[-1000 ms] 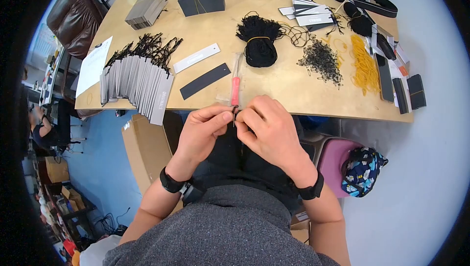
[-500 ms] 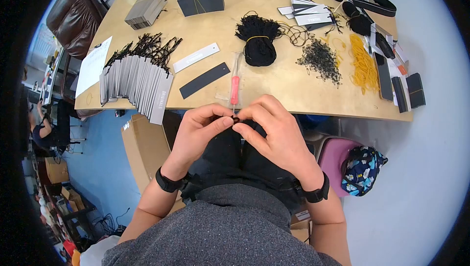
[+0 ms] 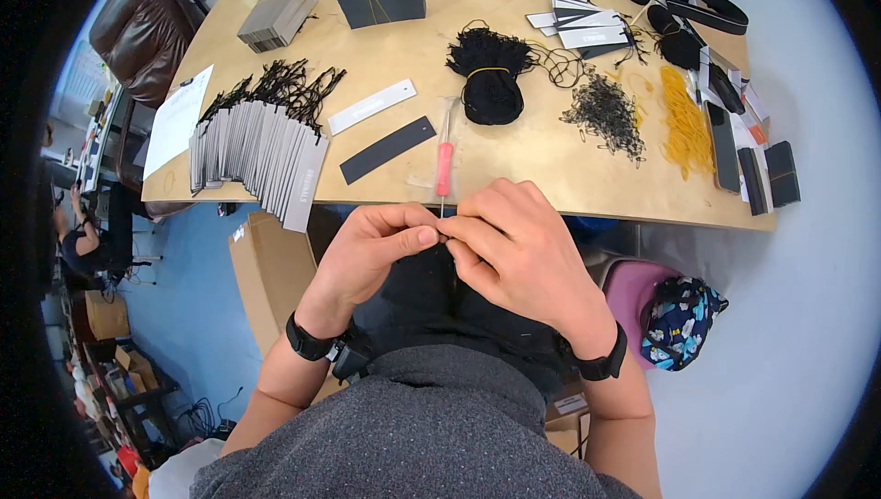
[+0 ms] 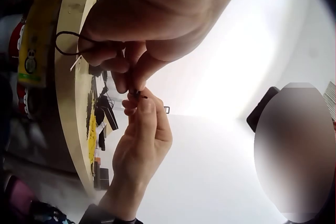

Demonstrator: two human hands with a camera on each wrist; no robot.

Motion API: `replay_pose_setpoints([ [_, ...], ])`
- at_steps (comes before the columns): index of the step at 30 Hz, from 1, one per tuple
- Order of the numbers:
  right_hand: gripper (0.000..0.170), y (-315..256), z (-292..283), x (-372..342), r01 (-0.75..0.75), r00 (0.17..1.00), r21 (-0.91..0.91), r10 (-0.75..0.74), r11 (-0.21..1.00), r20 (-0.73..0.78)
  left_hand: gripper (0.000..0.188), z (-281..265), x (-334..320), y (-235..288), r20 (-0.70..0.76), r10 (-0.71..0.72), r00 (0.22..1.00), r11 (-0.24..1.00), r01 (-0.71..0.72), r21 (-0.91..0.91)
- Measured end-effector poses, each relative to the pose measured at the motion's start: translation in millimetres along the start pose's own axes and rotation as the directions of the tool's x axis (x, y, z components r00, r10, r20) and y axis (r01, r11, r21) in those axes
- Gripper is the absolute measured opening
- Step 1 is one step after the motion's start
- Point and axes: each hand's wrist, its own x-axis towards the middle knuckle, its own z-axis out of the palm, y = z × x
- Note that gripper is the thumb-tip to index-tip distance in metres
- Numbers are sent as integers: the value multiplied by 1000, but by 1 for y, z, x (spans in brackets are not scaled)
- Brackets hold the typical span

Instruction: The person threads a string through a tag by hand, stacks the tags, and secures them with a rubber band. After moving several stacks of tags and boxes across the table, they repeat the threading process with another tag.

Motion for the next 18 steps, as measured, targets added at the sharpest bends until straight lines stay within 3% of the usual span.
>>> replay_pose_setpoints([
  [4,19,1,4,-2,20,1000,-66,-19,998,9,13,4,-1,1,-22,10,1000,988,-6,154],
  [6,18,3,7,-1,32,999,-104,-29,994,31,7,9,-3,3,-62,86,994,894,-50,444],
  [7,17,5,10,-1,17,998,-130,-9,991,65,7,14,-5,5,-60,86,995,894,-50,445],
  [9,17,8,16,-3,6,995,-157,10,988,98,5,26,-6,9,-62,368,928,600,-186,778],
  [12,18,7,23,-6,-83,995,-151,90,985,41,5,23,-4,0,-106,408,907,615,-187,766],
  [13,19,6,23,-6,-121,992,-120,116,985,-50,5,19,-3,-4,-108,407,907,615,-185,766],
  [15,20,1,22,-7,-157,980,-86,144,984,-140,7,13,1,-12,-197,234,952,917,-149,371],
  [16,21,-2,20,-9,-147,978,-61,135,987,-159,7,12,2,-12,-197,233,952,917,-148,371],
  [18,21,-5,19,-10,-142,974,-39,132,989,-182,9,12,4,-13,-207,119,971,991,-102,88],
])
